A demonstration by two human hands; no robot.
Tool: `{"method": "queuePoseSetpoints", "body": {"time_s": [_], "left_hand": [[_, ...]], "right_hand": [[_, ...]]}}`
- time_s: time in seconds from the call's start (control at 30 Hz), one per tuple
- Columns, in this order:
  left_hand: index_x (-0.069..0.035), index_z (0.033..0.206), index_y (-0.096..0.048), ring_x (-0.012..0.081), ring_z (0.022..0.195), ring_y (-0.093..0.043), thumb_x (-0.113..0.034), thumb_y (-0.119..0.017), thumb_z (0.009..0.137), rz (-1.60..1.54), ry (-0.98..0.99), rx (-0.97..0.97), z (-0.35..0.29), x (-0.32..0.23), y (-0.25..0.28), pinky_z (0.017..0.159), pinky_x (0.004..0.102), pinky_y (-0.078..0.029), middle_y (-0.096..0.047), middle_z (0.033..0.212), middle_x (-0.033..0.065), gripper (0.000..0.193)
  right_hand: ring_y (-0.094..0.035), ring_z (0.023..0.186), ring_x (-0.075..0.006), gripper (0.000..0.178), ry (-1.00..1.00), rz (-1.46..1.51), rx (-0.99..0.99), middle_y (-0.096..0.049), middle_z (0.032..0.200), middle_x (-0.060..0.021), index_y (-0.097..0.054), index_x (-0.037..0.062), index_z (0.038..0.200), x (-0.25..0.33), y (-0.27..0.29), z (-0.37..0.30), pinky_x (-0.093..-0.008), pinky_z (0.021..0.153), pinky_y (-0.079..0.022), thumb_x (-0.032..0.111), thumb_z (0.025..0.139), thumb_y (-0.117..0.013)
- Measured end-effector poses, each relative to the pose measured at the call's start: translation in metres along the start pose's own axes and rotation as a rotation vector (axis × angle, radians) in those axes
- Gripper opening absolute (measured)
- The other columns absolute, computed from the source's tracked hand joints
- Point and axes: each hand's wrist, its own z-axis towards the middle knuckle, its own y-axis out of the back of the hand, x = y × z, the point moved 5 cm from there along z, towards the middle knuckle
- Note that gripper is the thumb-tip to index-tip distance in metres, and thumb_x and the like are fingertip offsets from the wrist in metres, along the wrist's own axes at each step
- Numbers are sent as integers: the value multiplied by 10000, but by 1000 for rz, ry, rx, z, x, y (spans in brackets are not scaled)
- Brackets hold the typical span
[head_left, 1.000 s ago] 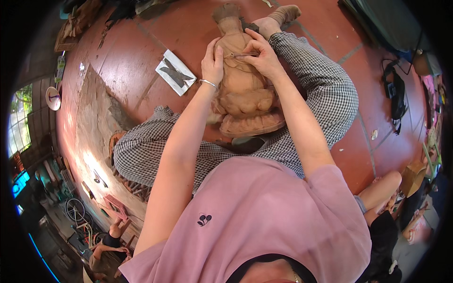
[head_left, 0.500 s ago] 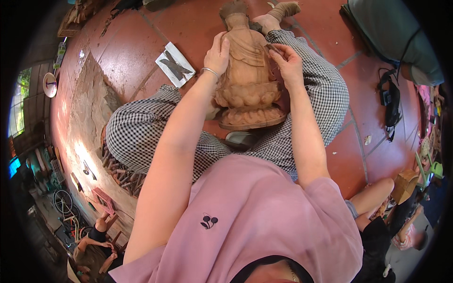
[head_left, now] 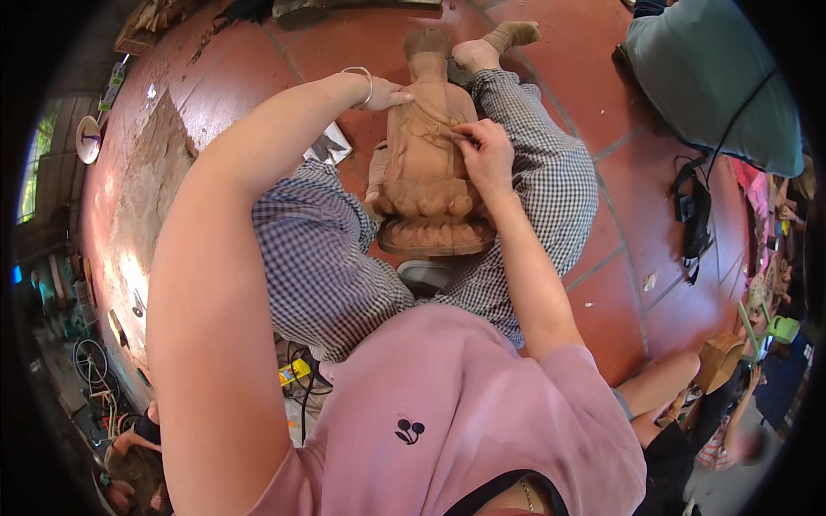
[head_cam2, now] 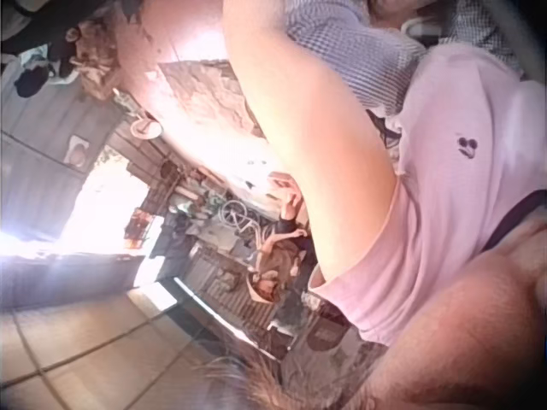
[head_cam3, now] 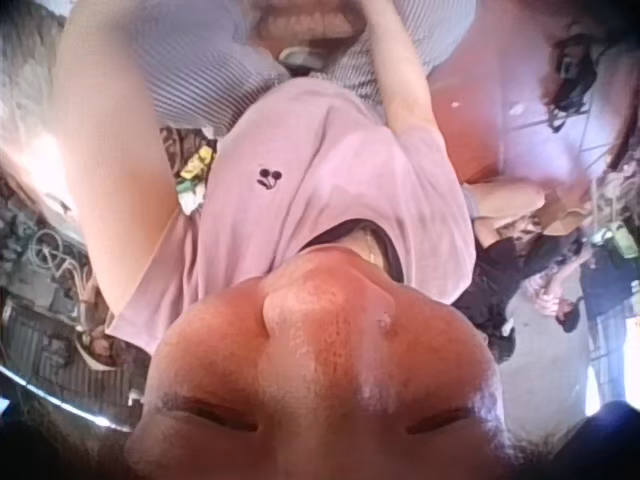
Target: The person is carving a wooden sculpture using a knife. They are seated on the floor, holding the sculpture between their legs and using the knife to shape and detail the wood. The person occasionally pauses to inspect the sculpture and adjust their grip.
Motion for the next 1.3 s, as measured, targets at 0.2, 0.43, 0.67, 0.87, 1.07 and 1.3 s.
{"method": "queuePoseSetpoints", "body": {"time_s": [0.2,0.43,0.67,0.87,1.07,1.3], "left_hand": [[-112,1537,-287,354,1390,-393,-705,-284,957,-257,-219,-136,7,17,-25,1137,428,-327,-427,1492,197,829],[-27,1463,-362,233,1325,-447,-452,-332,1063,-1583,-575,-534,22,-9,-84,1135,350,-330,-453,1449,151,584],[-30,1419,-423,223,1312,-462,-433,-355,1062,-1290,-541,-727,34,0,-93,1103,338,-355,-512,1391,158,543],[-87,1414,-437,321,1284,-513,-507,-342,1041,-1199,-498,-703,35,7,-93,1086,375,-375,-557,1354,186,570],[-120,1405,-453,335,1282,-521,-524,-342,1033,-1126,-426,-754,35,10,-95,1068,388,-391,-561,1350,199,560],[-119,1402,-454,392,1260,-526,-555,-335,1021,-1001,-279,-678,9,5,-80,1051,426,-405,-575,1325,226,590]], "right_hand": [[-568,819,-265,147,134,-86,61,-571,809,-67,-712,64,871,13,14,-8,-364,716,-485,30,729,-719],[-578,760,-257,196,223,-57,130,-554,780,-77,-708,43,919,30,-8,17,-353,666,-488,-31,740,-681],[-592,684,-257,204,189,-87,156,-554,777,-101,-715,25,975,29,-8,2,-341,603,-497,-50,796,-653],[-594,684,-256,209,164,-96,222,-555,781,-97,-711,11,987,41,-16,15,-348,605,-497,-67,802,-653],[-612,708,-261,204,187,-95,196,-582,796,-108,-713,8,975,31,-5,7,-336,615,-505,-67,792,-662],[-586,688,-257,255,206,-87,222,-548,784,-102,-718,35,1009,37,-17,15,-336,612,-500,-67,782,-664]]}}
